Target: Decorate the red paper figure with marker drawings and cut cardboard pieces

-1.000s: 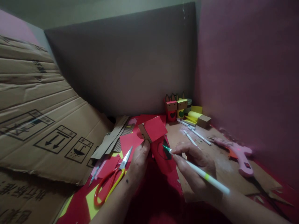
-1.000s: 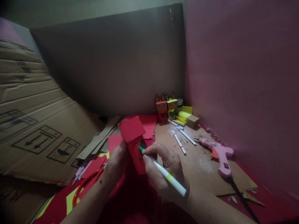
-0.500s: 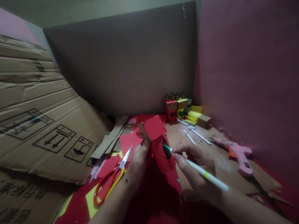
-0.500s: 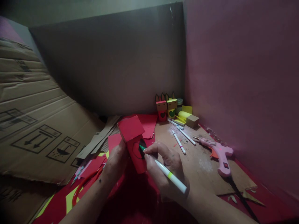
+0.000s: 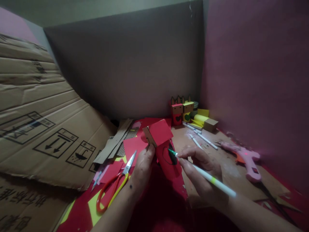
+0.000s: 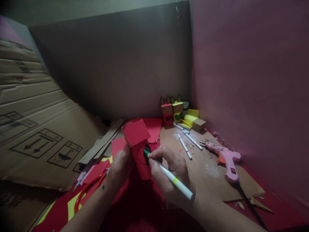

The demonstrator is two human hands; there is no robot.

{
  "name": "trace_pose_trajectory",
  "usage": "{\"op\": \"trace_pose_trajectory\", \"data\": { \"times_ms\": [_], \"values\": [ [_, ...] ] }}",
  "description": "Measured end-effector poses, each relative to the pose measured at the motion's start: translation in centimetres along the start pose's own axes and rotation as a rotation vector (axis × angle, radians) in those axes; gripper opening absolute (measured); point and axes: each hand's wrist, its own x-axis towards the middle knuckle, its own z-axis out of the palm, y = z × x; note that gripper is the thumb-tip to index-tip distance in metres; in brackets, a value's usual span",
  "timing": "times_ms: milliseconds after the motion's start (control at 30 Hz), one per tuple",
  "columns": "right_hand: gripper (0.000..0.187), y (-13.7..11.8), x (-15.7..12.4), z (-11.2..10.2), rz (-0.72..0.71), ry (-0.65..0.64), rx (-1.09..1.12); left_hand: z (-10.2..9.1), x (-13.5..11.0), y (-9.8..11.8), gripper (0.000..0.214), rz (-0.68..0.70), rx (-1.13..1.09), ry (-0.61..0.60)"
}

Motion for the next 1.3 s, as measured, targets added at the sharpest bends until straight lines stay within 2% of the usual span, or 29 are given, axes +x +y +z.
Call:
{"op": "trace_pose_trajectory", "data": {
  "times_ms": [533, 800, 1133, 1300],
  "values": [
    [0.017, 0.08, -0.14, -0.01, -0.021, -0.005, 0.022, -0.02, -0.03, 0.06, 0.053, -0.030, -0.036, -0.077],
    [0.017, 0.08, -0.04, 0.10, -0.031, -0.002, -0.004, -0.01, 0.01, -0.12, 0.054, -0.015, -0.065, -0.078],
    [0.014, 0.23, -0.16, 0.07, -0.029, -0.009, -0.014, -0.07, -0.03, -0.05, 0.053, 0.007, 0.043, -0.055],
    [0.017, -0.16, -0.09, 0.15, -0.071, -0.016, -0.014, -0.02, -0.08, 0.02, 0.050, 0.008, 0.006, -0.076]
  ]
}}
